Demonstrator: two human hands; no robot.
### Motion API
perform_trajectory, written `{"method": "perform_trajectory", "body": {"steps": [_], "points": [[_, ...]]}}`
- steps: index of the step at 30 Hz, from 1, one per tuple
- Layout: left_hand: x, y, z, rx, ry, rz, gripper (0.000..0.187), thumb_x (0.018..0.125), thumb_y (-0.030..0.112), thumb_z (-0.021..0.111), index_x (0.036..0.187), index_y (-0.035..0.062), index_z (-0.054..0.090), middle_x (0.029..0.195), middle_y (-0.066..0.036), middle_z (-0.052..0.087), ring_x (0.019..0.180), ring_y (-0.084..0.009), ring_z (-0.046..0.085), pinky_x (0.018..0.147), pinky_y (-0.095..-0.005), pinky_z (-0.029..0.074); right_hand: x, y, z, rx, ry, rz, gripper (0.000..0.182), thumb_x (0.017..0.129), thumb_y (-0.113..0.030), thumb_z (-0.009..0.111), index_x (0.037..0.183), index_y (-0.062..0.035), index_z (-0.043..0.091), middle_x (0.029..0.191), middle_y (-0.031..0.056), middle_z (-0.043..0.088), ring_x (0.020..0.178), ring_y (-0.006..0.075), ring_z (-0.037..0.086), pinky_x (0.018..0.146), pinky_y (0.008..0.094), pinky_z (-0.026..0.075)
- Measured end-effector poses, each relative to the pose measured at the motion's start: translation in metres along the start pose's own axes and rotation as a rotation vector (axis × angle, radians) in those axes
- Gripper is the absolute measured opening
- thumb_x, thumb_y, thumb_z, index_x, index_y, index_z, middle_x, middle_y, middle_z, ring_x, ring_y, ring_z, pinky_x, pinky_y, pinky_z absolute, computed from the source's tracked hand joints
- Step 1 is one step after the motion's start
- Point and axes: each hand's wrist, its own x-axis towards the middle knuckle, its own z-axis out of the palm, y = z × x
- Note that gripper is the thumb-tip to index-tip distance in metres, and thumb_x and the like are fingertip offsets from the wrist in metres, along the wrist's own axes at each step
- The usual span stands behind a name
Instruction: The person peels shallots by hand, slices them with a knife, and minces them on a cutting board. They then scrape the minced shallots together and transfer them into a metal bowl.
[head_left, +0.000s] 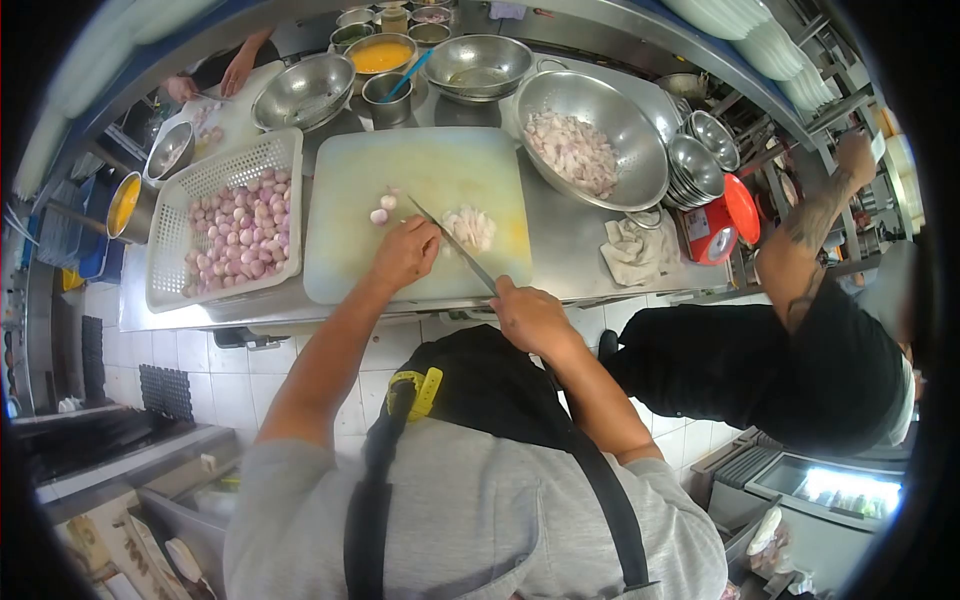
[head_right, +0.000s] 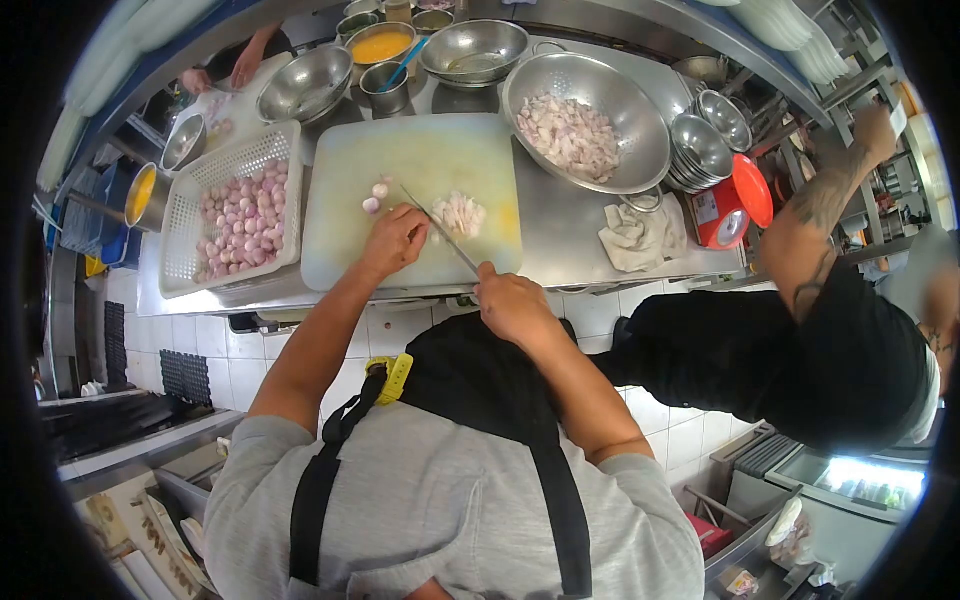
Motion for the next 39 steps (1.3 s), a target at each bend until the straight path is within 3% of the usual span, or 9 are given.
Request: {"method": "perform_trajectory", "body": {"steps": [9, 18, 24, 27, 33, 39], "points": [[-0.001, 0.001, 0.002, -0.105, 0.072, -0.101, 0.012, 0.084, 0.0, 0.069, 0.095, 0.0047, 0.068, 0.093, -0.012, 0.066, 0.077, -0.0319, 0.067, 0.064, -0.0401, 0.054, -0.011, 0.014, -0.006, 0.01, 0.116, -0.017, 0.022, 0.102, -0.02, 0.056, 0.104, 0.0009, 0.052, 0.077, 0.0237, 0.07, 0.081, 0.0447, 0.07, 0.076, 0.0563, 0.053], [0.009, 0.005, 0.001, 0.026, 0.008, 0.011, 0.012, 0.087, 0.003, 0.069, 0.098, 0.0052, 0.07, 0.098, -0.012, 0.067, 0.086, -0.032, 0.067, 0.072, -0.0404, 0.055, -0.006, 0.026, 0.005, 0.088, 0.056, -0.025, 0.024, 0.102, -0.022, 0.057, 0.105, 0.0013, 0.054, 0.081, 0.026, 0.07, 0.087, 0.047, 0.07, 0.083, 0.0572, 0.053], [0.008, -0.002, 0.004, 0.08, -0.048, 0.007, 0.011, 0.089, 0.006, 0.069, 0.1, 0.0066, 0.072, 0.099, -0.011, 0.068, 0.088, -0.033, 0.066, 0.075, -0.0414, 0.054, 0.0, 0.035, 0.003, 0.277, -0.134, 0.073, 0.027, 0.104, -0.026, 0.055, 0.109, 0.0008, 0.054, 0.09, 0.0297, 0.07, 0.094, 0.0489, 0.069, 0.086, 0.0576, 0.052], [0.008, -0.005, 0.003, 0.062, -0.074, 0.016, 0.01, 0.09, 0.006, 0.07, 0.099, 0.0067, 0.071, 0.098, -0.011, 0.068, 0.088, -0.0335, 0.066, 0.076, -0.0419, 0.054, -0.004, 0.018, -0.025, 0.448, -0.302, 0.263, 0.03, 0.104, -0.028, 0.055, 0.11, 0.0009, 0.053, 0.093, 0.0297, 0.07, 0.095, 0.0488, 0.069, 0.086, 0.0572, 0.052], [0.005, -0.008, 0.006, 0.076, -0.052, 0.036, 0.008, 0.091, 0.006, 0.068, 0.099, 0.0066, 0.07, 0.099, -0.011, 0.068, 0.09, -0.0343, 0.065, 0.078, -0.0445, 0.054, -0.009, 0.028, 0.011, 0.052, -0.021, 0.031, 0.025, 0.103, -0.023, 0.055, 0.11, 0.0011, 0.053, 0.089, 0.026, 0.072, 0.093, 0.0464, 0.071, 0.083, 0.0563, 0.054], [0.006, -0.005, 0.006, 0.074, -0.044, 0.059, 0.009, 0.091, 0.005, 0.067, 0.099, 0.0061, 0.07, 0.097, -0.011, 0.068, 0.088, -0.0347, 0.065, 0.077, -0.0444, 0.054, -0.016, 0.017, 0.011, 0.03, 0.017, 0.029, 0.024, 0.102, -0.021, 0.056, 0.108, 0.0016, 0.053, 0.089, 0.0271, 0.072, 0.094, 0.0466, 0.071, 0.084, 0.0562, 0.054]]}}
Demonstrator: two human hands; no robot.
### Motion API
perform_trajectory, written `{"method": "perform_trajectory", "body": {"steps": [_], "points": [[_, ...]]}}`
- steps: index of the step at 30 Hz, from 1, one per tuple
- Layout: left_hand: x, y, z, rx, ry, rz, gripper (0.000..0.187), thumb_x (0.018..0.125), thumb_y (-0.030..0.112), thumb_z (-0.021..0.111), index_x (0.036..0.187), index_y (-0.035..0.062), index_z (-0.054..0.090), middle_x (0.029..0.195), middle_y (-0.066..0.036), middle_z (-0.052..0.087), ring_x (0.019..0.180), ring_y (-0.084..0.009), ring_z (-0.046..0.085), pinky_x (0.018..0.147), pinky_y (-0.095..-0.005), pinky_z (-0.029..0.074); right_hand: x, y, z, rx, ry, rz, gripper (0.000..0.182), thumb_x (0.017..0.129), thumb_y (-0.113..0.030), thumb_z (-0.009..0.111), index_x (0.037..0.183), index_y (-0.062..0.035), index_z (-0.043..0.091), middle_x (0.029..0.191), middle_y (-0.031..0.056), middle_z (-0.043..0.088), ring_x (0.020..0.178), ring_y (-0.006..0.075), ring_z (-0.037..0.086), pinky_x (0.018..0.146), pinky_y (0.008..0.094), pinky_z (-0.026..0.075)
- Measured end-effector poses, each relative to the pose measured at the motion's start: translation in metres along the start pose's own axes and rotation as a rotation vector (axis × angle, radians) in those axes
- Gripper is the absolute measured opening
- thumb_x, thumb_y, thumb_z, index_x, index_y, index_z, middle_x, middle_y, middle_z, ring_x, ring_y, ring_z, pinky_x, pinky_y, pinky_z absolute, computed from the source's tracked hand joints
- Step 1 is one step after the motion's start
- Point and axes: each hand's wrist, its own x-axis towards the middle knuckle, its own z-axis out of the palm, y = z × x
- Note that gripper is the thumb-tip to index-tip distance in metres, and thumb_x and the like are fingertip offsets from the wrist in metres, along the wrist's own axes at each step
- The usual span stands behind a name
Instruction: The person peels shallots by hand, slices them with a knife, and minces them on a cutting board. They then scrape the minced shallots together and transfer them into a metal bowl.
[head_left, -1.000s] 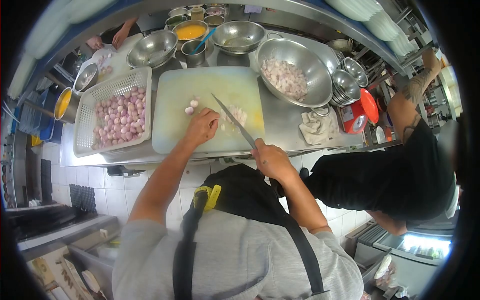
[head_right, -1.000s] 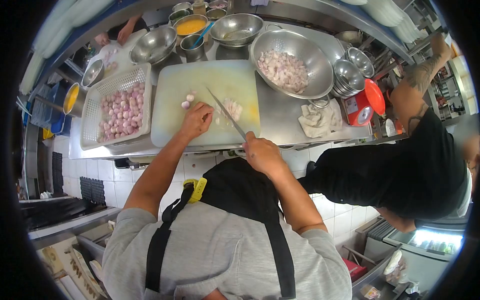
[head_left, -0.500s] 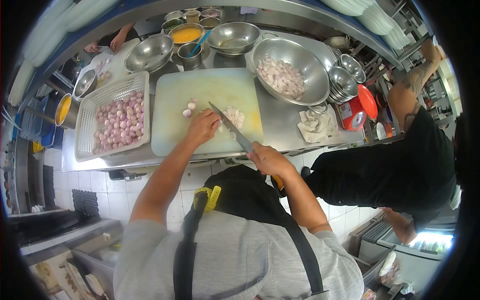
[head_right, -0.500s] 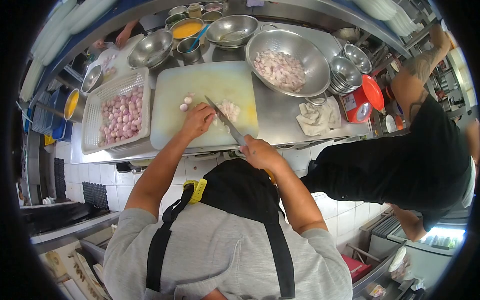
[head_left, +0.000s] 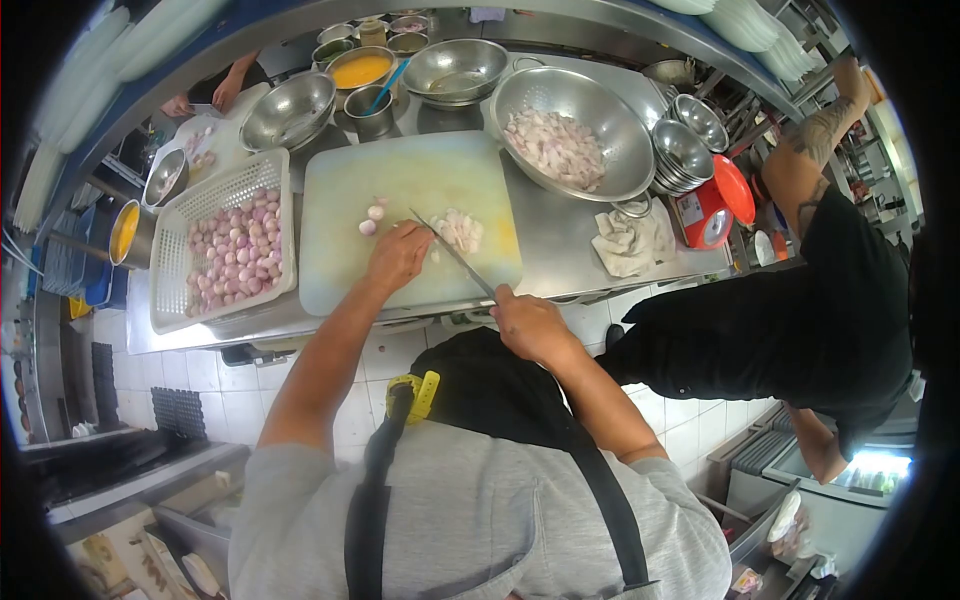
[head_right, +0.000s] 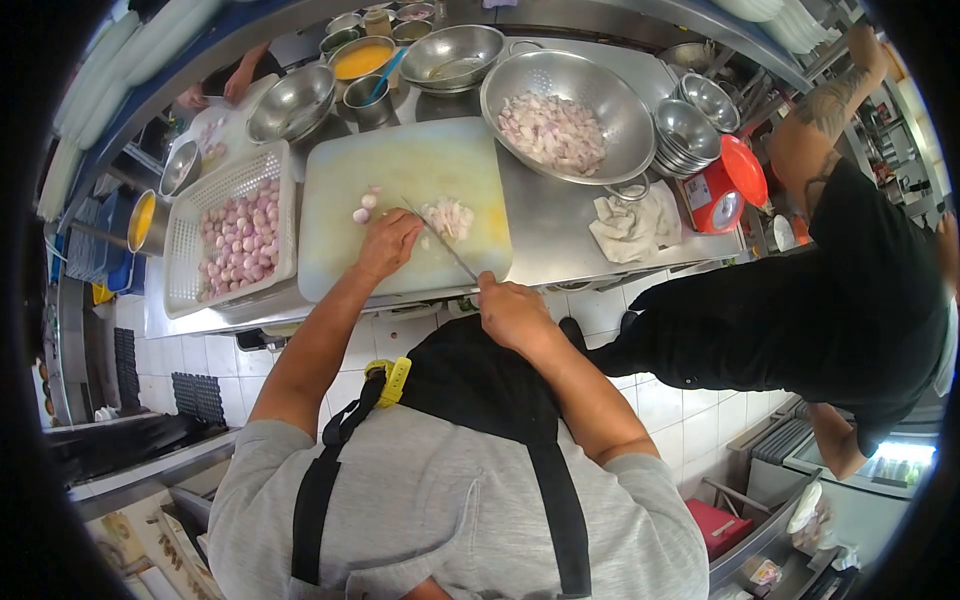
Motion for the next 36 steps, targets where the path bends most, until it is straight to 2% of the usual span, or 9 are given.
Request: {"method": "perform_trajectory", "body": {"steps": [9, 18, 30, 36], "points": [[0.0, -0.003, 0.001, -0.033, 0.019, 0.015, 0.012, 0.089, 0.002, 0.068, 0.101, 0.0046, 0.071, 0.096, -0.013, 0.068, 0.089, -0.0351, 0.066, 0.077, -0.044, 0.054, 0.001, 0.003, -0.007, 0.06, -0.046, 0.001, 0.024, 0.103, -0.022, 0.054, 0.107, 0.0018, 0.052, 0.091, 0.0276, 0.072, 0.097, 0.0467, 0.07, 0.087, 0.0573, 0.053], [0.004, -0.007, -0.002, -0.056, 0.012, 0.007, 0.01, 0.088, 0.002, 0.068, 0.098, 0.0045, 0.069, 0.094, -0.014, 0.068, 0.085, -0.036, 0.066, 0.075, -0.044, 0.054, 0.023, 0.003, 0.0, 0.073, -0.072, 0.035, 0.024, 0.104, -0.023, 0.054, 0.109, 0.0011, 0.052, 0.097, 0.0274, 0.072, 0.099, 0.0466, 0.069, 0.088, 0.0548, 0.053], [0.003, -0.006, -0.003, -0.036, 0.021, 0.035, 0.014, 0.087, 0.001, 0.068, 0.1, 0.0054, 0.068, 0.092, -0.013, 0.063, 0.085, -0.0359, 0.064, 0.076, -0.044, 0.053, 0.01, 0.003, -0.01, 0.066, -0.067, -0.013, 0.023, 0.103, -0.021, 0.055, 0.108, 0.001, 0.052, 0.092, 0.0269, 0.072, 0.096, 0.0468, 0.07, 0.086, 0.0561, 0.053], [0.004, -0.003, -0.005, -0.002, 0.011, 0.029, 0.013, 0.086, -0.001, 0.069, 0.098, 0.0049, 0.069, 0.096, -0.013, 0.068, 0.085, -0.0355, 0.066, 0.073, -0.0434, 0.054, 0.033, 0.003, 0.0, 0.072, -0.082, 0.01, 0.024, 0.102, -0.021, 0.055, 0.109, 0.0014, 0.053, 0.096, 0.0273, 0.072, 0.097, 0.0472, 0.07, 0.087, 0.0565, 0.052]]}}
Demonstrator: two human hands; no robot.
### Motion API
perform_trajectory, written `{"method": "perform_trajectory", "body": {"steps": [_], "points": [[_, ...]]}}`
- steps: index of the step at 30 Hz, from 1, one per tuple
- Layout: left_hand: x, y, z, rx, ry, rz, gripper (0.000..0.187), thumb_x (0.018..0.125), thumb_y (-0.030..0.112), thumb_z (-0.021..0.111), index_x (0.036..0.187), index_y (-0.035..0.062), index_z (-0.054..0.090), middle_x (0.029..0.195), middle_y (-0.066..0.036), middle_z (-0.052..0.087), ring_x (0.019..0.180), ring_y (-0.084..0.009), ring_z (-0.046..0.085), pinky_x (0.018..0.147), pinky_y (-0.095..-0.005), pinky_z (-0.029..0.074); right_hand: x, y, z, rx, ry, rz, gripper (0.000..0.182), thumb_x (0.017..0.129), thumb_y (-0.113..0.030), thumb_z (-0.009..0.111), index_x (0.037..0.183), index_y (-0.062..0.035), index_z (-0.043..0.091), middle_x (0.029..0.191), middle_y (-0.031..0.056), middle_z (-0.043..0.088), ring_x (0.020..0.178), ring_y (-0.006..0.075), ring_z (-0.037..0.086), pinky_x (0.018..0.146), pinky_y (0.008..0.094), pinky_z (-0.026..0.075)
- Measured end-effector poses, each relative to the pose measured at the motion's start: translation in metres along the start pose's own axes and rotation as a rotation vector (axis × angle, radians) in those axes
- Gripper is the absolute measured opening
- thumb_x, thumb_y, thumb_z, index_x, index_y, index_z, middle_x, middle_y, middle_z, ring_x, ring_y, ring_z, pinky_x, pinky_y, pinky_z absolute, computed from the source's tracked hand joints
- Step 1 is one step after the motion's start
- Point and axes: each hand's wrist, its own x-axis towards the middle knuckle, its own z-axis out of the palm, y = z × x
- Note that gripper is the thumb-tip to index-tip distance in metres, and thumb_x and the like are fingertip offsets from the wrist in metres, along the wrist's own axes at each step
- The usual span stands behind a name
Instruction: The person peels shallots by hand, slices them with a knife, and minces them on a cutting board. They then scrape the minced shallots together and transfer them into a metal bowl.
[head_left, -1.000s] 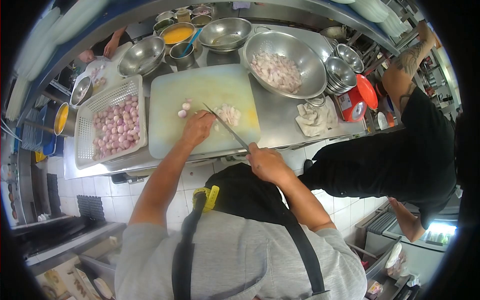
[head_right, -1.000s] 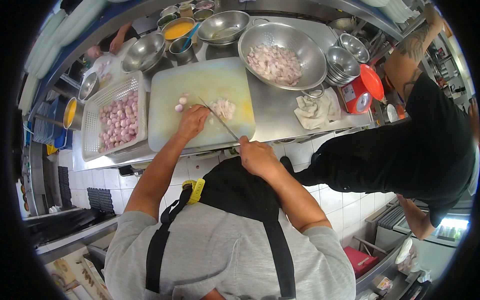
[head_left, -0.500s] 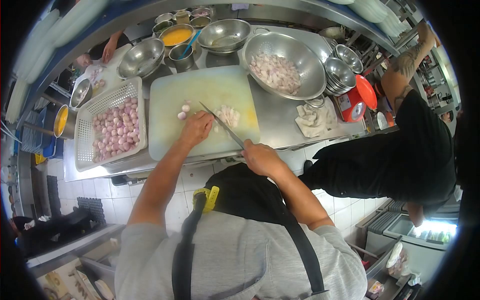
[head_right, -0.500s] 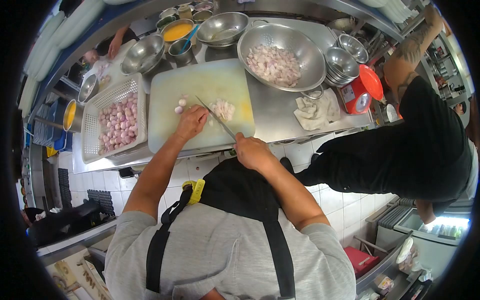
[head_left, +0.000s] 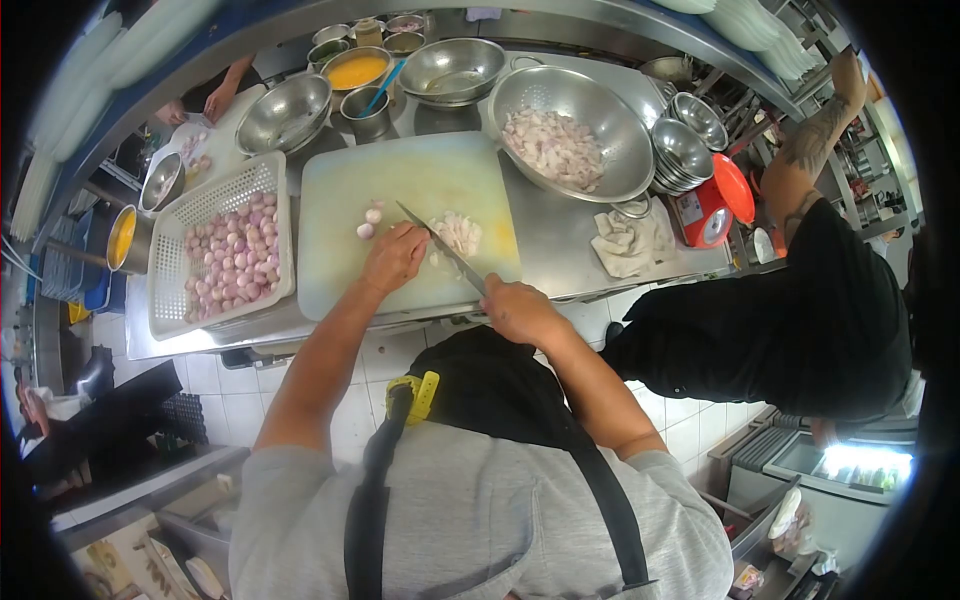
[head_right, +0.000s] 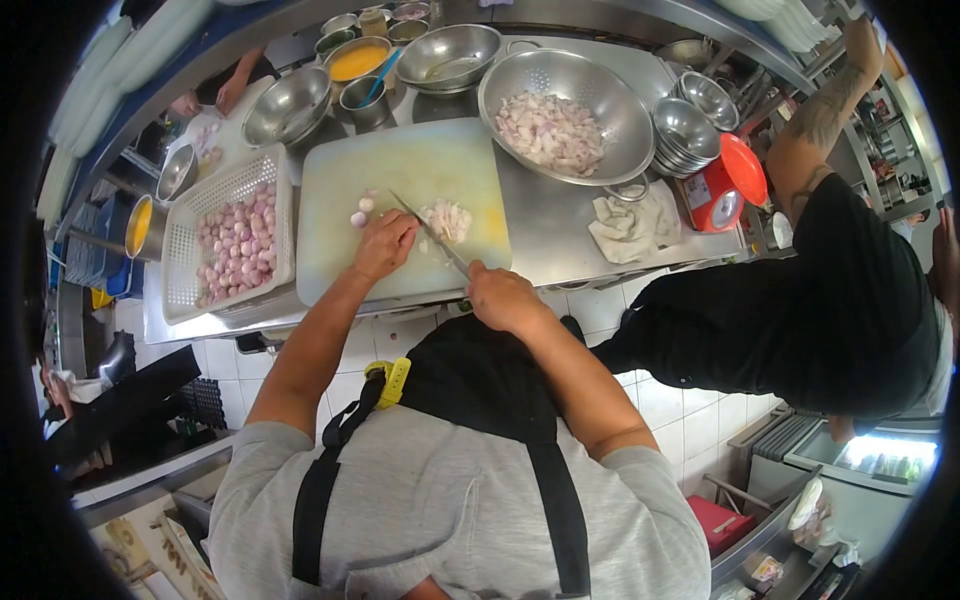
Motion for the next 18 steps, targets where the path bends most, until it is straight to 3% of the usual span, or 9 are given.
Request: {"method": "perform_trajectory", "body": {"steps": [6, 9, 12, 16, 18], "points": [[-0.003, 0.003, -0.001, -0.092, 0.109, -0.078, 0.013, 0.087, 0.0, 0.068, 0.1, 0.0055, 0.069, 0.098, -0.015, 0.068, 0.083, -0.0334, 0.067, 0.072, -0.0415, 0.055, -0.012, -0.002, -0.014, 0.043, 0.066, -0.027, 0.027, 0.102, -0.024, 0.057, 0.109, 0.002, 0.053, 0.092, 0.0293, 0.071, 0.094, 0.049, 0.069, 0.086, 0.0576, 0.053], [0.0, -0.003, -0.016, 0.163, 0.365, -0.137, 0.017, 0.087, 0.004, 0.069, 0.104, 0.0055, 0.067, 0.101, -0.015, 0.068, 0.088, -0.0327, 0.067, 0.075, -0.0414, 0.054, -0.021, -0.004, -0.014, 0.095, 0.04, -0.047, 0.028, 0.102, -0.025, 0.057, 0.109, 0.0025, 0.054, 0.09, 0.0296, 0.07, 0.093, 0.0496, 0.069, 0.086, 0.0581, 0.052], [-0.005, -0.005, -0.039, 0.262, 0.381, -0.319, 0.024, 0.087, 0.008, 0.072, 0.109, 0.0056, 0.065, 0.104, -0.015, 0.068, 0.093, -0.0334, 0.066, 0.079, -0.043, 0.053, -0.021, -0.004, -0.004, 0.099, -0.002, -0.08, 0.029, 0.102, -0.025, 0.057, 0.11, 0.0027, 0.055, 0.09, 0.0296, 0.07, 0.093, 0.049, 0.069, 0.087, 0.0577, 0.053], [-0.029, -0.025, -0.038, 0.329, 0.198, -0.337, 0.03, 0.084, 0.013, 0.075, 0.111, 0.0063, 0.064, 0.102, -0.014, 0.069, 0.095, -0.0332, 0.066, 0.082, -0.0451, 0.052, -0.011, 0.01, 0.011, 0.09, 0.024, -0.097, 0.03, 0.102, -0.026, 0.057, 0.112, 0.003, 0.056, 0.09, 0.0295, 0.07, 0.092, 0.0482, 0.069, 0.087, 0.0566, 0.053], [-0.034, -0.02, -0.038, 0.239, 0.199, -0.404, 0.028, 0.086, 0.013, 0.075, 0.111, 0.0062, 0.065, 0.102, -0.014, 0.069, 0.096, -0.0339, 0.066, 0.082, -0.0454, 0.052, -0.009, 0.016, 0.008, 0.091, 0.023, -0.096, 0.03, 0.102, -0.026, 0.057, 0.112, 0.0031, 0.056, 0.089, 0.0294, 0.071, 0.092, 0.0479, 0.07, 0.088, 0.0563, 0.052]]}}
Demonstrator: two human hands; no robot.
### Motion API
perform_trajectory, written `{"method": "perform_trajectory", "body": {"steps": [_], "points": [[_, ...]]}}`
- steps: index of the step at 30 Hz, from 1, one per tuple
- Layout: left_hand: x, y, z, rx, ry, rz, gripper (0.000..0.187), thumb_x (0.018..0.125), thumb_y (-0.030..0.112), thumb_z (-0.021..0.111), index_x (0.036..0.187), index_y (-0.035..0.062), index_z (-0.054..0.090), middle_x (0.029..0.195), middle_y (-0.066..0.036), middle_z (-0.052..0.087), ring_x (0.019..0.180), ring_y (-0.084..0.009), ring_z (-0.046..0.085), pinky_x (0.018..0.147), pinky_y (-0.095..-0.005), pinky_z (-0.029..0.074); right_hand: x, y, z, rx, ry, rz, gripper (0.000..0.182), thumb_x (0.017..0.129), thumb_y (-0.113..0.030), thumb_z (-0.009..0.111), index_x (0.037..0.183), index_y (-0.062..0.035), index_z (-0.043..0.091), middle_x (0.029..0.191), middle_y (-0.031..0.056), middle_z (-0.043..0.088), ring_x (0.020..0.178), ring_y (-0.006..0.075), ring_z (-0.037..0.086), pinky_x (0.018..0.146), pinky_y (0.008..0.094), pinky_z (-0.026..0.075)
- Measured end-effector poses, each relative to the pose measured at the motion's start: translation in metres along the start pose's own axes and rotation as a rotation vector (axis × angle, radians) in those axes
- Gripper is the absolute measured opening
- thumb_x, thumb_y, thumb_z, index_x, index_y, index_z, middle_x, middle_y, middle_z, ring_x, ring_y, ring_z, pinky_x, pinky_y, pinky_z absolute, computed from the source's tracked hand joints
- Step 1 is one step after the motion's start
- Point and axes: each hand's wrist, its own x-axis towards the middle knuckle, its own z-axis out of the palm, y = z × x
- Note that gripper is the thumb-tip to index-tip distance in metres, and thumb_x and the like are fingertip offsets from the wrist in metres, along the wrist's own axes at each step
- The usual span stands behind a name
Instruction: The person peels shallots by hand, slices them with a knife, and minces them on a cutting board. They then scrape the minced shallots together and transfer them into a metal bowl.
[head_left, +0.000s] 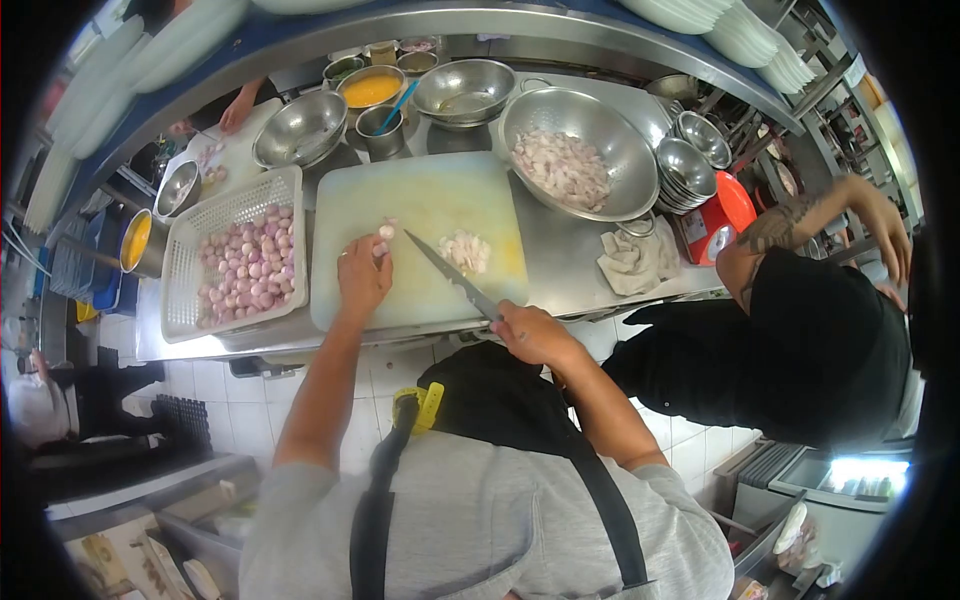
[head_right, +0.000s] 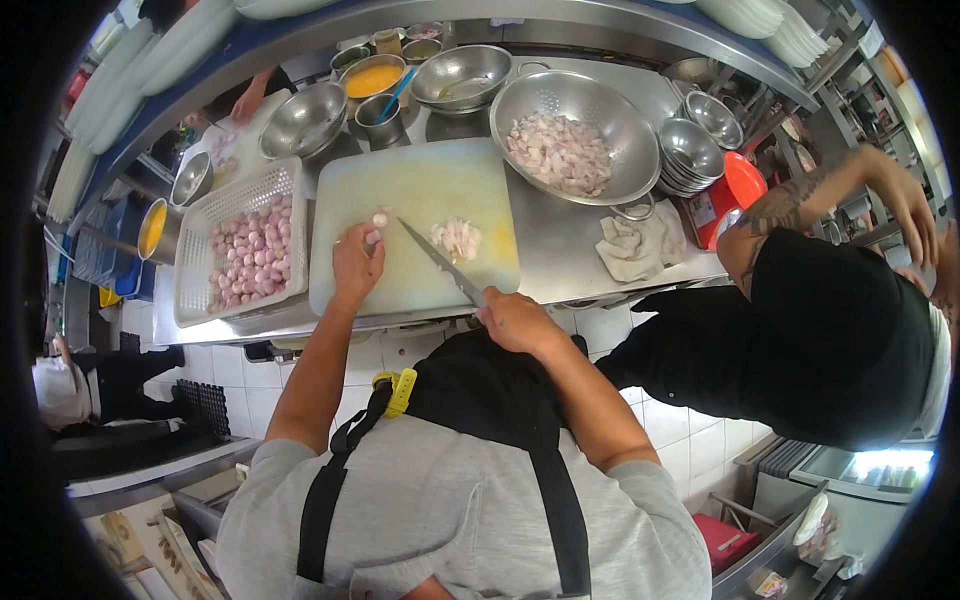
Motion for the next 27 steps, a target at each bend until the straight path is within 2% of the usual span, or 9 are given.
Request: {"method": "perform_trajectory", "body": {"steps": [1, 4, 7, 10, 13, 27], "points": [[-0.003, 0.006, -0.001, -0.042, -0.013, -0.038, 0.028, 0.086, 0.013, 0.075, 0.111, 0.0061, 0.065, 0.102, -0.014, 0.07, 0.096, -0.0343, 0.066, 0.082, -0.0456, 0.052, -0.001, 0.0, -0.002, 0.002, -0.005, 0.02, 0.03, 0.102, -0.026, 0.057, 0.111, 0.003, 0.056, 0.089, 0.0293, 0.07, 0.092, 0.048, 0.07, 0.088, 0.0563, 0.052], [-0.008, 0.037, 0.003, -0.34, -0.218, -0.06, 0.022, 0.088, 0.011, 0.073, 0.108, 0.0053, 0.067, 0.099, -0.014, 0.07, 0.096, -0.0345, 0.066, 0.082, -0.0452, 0.052, 0.0, -0.001, -0.009, -0.004, -0.01, 0.057, 0.029, 0.102, -0.025, 0.057, 0.11, 0.0027, 0.055, 0.089, 0.0292, 0.071, 0.092, 0.0481, 0.069, 0.088, 0.0563, 0.052], [-0.012, 0.051, 0.019, -0.228, -0.151, 0.206, 0.013, 0.088, 0.013, 0.073, 0.1, 0.0079, 0.07, 0.102, -0.011, 0.068, 0.094, -0.0346, 0.065, 0.081, -0.046, 0.05, 0.002, -0.004, -0.006, -0.023, 0.0, 0.053, 0.027, 0.102, -0.024, 0.057, 0.108, 0.0022, 0.055, 0.089, 0.029, 0.071, 0.092, 0.0482, 0.069, 0.087, 0.0562, 0.052], [-0.014, 0.052, 0.023, -0.188, -0.066, 0.217, 0.017, 0.086, 0.013, 0.073, 0.102, 0.0079, 0.07, 0.105, -0.011, 0.069, 0.095, -0.0339, 0.065, 0.082, -0.0448, 0.05, -0.002, -0.011, -0.009, -0.067, 0.011, 0.062, 0.025, 0.102, -0.023, 0.057, 0.108, 0.0015, 0.054, 0.089, 0.0284, 0.071, 0.093, 0.0478, 0.069, 0.087, 0.0562, 0.052], [-0.018, 0.051, 0.019, -0.217, -0.084, 0.213, 0.021, 0.084, 0.011, 0.073, 0.105, 0.0085, 0.07, 0.106, -0.011, 0.069, 0.096, -0.0338, 0.065, 0.083, -0.0454, 0.049, -0.005, -0.017, -0.008, -0.123, 0.007, 0.059, 0.025, 0.103, -0.023, 0.055, 0.108, 0.001, 0.053, 0.089, 0.0277, 0.071, 0.094, 0.0471, 0.069, 0.087, 0.0565, 0.052], [-0.016, 0.052, 0.02, -0.257, -0.093, 0.109, 0.021, 0.079, 0.006, 0.07, 0.1, 0.0098, 0.067, 0.094, -0.009, 0.065, 0.089, -0.0345, 0.063, 0.079, -0.0446, 0.049, -0.029, -0.041, -0.022, -0.134, 0.049, 0.005, 0.024, 0.103, -0.022, 0.056, 0.103, 0.0017, 0.052, 0.084, 0.0276, 0.071, 0.088, 0.0471, 0.07, 0.081, 0.0567, 0.053]]}}
